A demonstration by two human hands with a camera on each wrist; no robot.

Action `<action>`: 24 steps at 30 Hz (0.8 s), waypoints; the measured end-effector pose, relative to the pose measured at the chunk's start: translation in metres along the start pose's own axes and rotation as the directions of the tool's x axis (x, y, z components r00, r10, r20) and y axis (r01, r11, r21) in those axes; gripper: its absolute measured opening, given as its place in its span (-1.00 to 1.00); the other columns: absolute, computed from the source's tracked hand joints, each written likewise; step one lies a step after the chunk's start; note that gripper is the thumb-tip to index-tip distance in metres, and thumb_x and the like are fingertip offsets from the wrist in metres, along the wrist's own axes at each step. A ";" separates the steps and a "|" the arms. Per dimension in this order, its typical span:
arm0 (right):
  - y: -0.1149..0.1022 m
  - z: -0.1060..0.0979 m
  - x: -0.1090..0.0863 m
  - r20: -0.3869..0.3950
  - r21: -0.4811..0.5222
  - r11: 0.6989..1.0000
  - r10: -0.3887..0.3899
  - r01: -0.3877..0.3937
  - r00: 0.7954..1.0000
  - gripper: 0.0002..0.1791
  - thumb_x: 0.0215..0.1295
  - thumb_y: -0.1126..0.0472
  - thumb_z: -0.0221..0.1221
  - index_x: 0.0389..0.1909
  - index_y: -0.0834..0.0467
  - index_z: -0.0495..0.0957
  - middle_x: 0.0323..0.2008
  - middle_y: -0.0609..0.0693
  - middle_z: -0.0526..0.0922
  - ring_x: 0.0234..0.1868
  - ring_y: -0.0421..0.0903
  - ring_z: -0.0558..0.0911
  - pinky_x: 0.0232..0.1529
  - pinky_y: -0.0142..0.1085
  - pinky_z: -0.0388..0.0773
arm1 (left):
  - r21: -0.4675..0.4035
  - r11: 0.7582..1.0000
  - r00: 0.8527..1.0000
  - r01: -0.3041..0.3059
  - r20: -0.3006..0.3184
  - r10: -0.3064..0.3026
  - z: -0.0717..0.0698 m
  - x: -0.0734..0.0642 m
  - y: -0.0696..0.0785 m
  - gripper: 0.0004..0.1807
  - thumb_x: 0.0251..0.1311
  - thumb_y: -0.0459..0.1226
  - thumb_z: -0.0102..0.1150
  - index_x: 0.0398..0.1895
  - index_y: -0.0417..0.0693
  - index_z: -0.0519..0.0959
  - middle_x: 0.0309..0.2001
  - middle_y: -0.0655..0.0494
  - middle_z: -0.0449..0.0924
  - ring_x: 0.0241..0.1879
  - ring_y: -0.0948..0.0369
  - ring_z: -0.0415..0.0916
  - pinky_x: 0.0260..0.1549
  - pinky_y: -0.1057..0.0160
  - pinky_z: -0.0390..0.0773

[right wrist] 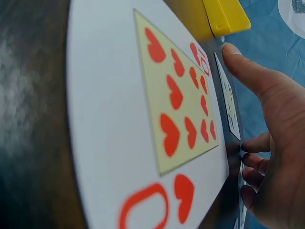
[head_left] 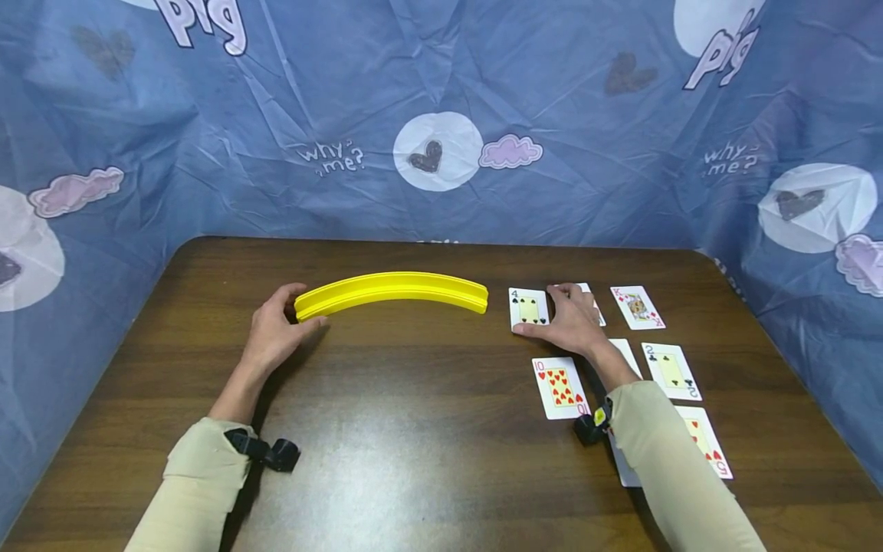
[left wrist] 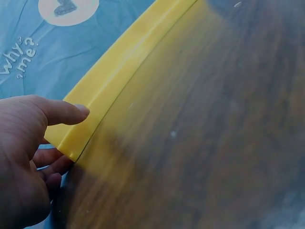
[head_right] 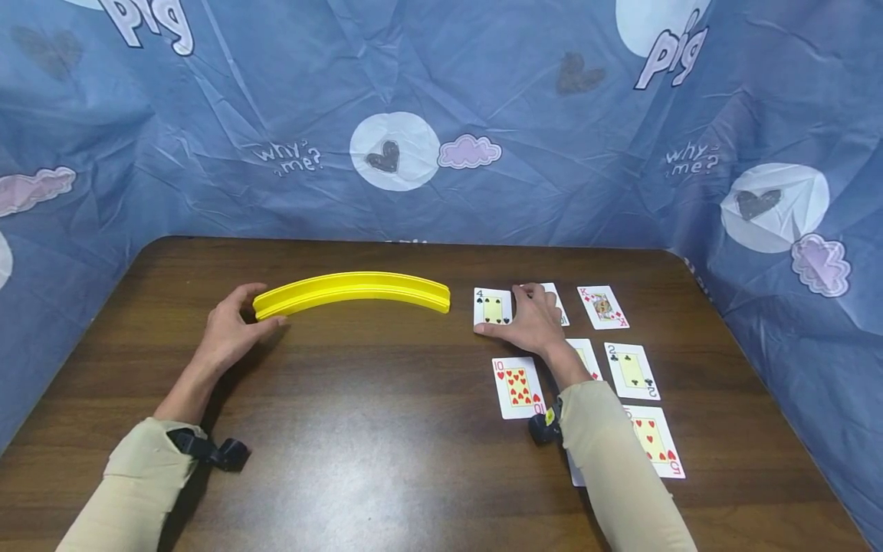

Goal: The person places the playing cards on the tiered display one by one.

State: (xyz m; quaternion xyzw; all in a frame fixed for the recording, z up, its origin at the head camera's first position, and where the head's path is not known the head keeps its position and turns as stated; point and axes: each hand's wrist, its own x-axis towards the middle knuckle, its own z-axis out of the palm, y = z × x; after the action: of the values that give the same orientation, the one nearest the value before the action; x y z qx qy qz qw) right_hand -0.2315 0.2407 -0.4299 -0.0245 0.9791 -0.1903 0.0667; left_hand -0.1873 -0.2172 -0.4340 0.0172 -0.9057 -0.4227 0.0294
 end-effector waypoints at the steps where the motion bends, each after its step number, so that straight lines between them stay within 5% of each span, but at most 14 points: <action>1: 0.000 0.001 0.000 -0.001 -0.002 1.000 0.002 -0.002 1.000 0.26 -0.02 -0.43 0.33 0.52 0.28 0.10 0.46 0.33 0.13 0.47 0.35 0.09 0.38 0.29 0.12 | 0.002 1.000 1.000 0.000 -0.003 0.000 0.000 0.000 0.000 -0.29 0.20 -0.25 0.31 0.39 -0.28 0.30 0.13 -0.31 0.50 0.01 -0.10 0.46 -0.08 0.10 0.44; 24: -0.002 0.004 -0.001 -0.011 -0.041 0.999 0.001 -0.002 1.000 0.23 -0.05 -0.39 0.37 0.52 0.22 0.13 0.45 0.31 0.13 0.45 0.35 0.10 0.33 0.29 0.15 | -0.028 1.000 0.996 -0.006 -0.089 0.003 0.002 0.001 -0.002 -0.60 0.19 -0.38 0.29 0.11 -0.32 0.56 -0.10 -0.29 0.61 -0.10 -0.04 0.48 -0.11 0.17 0.35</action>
State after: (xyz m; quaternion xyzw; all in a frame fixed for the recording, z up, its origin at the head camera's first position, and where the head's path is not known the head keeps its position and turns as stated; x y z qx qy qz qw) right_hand -0.2304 0.2373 -0.4321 -0.0241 0.9832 -0.1703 0.0607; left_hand -0.1884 -0.2172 -0.4368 0.0335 -0.8974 -0.4342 0.0707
